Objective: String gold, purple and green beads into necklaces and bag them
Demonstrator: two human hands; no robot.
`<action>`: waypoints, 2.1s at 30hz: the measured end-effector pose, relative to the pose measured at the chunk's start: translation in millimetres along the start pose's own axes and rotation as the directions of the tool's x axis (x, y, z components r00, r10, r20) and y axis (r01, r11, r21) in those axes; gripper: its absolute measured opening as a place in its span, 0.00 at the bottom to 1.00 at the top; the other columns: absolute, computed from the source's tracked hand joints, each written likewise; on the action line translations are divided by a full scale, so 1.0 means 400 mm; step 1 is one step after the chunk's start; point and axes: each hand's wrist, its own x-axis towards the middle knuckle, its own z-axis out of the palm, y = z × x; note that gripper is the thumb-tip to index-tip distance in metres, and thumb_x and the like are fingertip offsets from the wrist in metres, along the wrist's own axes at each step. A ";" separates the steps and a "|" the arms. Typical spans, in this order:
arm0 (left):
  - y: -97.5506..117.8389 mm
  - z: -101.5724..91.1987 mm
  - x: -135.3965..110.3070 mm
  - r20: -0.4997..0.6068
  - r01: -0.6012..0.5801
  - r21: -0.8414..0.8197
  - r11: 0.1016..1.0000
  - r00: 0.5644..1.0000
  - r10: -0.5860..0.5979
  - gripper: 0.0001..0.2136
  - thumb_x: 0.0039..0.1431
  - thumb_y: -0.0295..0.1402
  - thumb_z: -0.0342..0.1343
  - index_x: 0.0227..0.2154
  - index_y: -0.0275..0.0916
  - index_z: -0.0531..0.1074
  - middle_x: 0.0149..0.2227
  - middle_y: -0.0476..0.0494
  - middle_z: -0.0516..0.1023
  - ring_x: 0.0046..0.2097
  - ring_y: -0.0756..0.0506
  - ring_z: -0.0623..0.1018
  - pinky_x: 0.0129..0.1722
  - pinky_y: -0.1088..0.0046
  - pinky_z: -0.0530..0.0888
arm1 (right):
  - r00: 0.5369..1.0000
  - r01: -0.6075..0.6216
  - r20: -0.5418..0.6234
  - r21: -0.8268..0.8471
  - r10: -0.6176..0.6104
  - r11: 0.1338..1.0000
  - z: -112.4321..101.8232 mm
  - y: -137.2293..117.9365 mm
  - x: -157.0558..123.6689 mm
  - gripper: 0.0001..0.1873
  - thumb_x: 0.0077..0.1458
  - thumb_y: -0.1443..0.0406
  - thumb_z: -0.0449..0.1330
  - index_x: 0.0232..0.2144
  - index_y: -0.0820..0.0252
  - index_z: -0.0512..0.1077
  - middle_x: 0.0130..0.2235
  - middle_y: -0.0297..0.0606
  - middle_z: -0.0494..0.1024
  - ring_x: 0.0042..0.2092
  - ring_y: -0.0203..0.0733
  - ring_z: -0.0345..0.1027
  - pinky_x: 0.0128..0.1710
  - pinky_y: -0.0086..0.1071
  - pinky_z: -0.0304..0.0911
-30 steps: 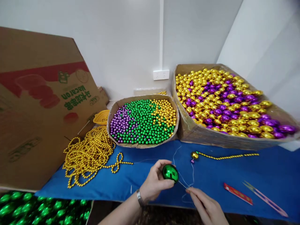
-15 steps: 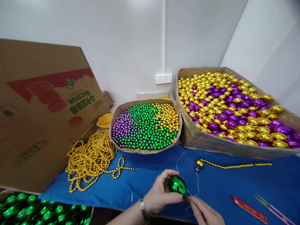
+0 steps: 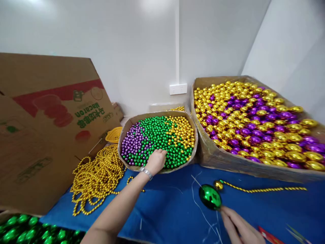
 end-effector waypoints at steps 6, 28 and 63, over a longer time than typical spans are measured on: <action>0.005 0.021 0.014 0.149 -0.081 0.223 0.971 0.988 0.048 0.10 0.57 0.22 0.44 0.32 0.37 0.71 0.36 0.39 0.71 0.42 0.41 0.69 0.42 0.64 0.68 | 0.995 0.017 -0.093 -0.134 -0.030 0.991 -0.101 -0.032 0.088 0.09 0.60 0.63 0.50 0.36 0.59 0.70 0.32 0.38 0.78 0.28 0.35 0.74 0.31 0.23 0.68; 0.119 0.070 0.171 0.031 -0.055 0.175 0.983 0.998 0.051 0.10 0.56 0.21 0.45 0.35 0.36 0.70 0.38 0.36 0.72 0.46 0.39 0.69 0.40 0.64 0.68 | 0.997 0.030 -0.068 -0.093 -0.036 0.995 -0.024 -0.006 0.044 0.11 0.62 0.64 0.47 0.41 0.59 0.68 0.36 0.42 0.78 0.35 0.37 0.75 0.34 0.24 0.68; 0.188 0.111 -0.206 0.290 0.263 -0.842 0.472 0.957 -0.016 0.12 0.51 0.40 0.60 0.34 0.36 0.76 0.28 0.46 0.75 0.28 0.51 0.70 0.28 0.76 0.66 | 0.989 -0.082 0.115 -0.116 0.095 0.990 0.120 0.015 -0.084 0.14 0.63 0.65 0.43 0.41 0.60 0.68 0.33 0.39 0.79 0.33 0.38 0.75 0.31 0.28 0.69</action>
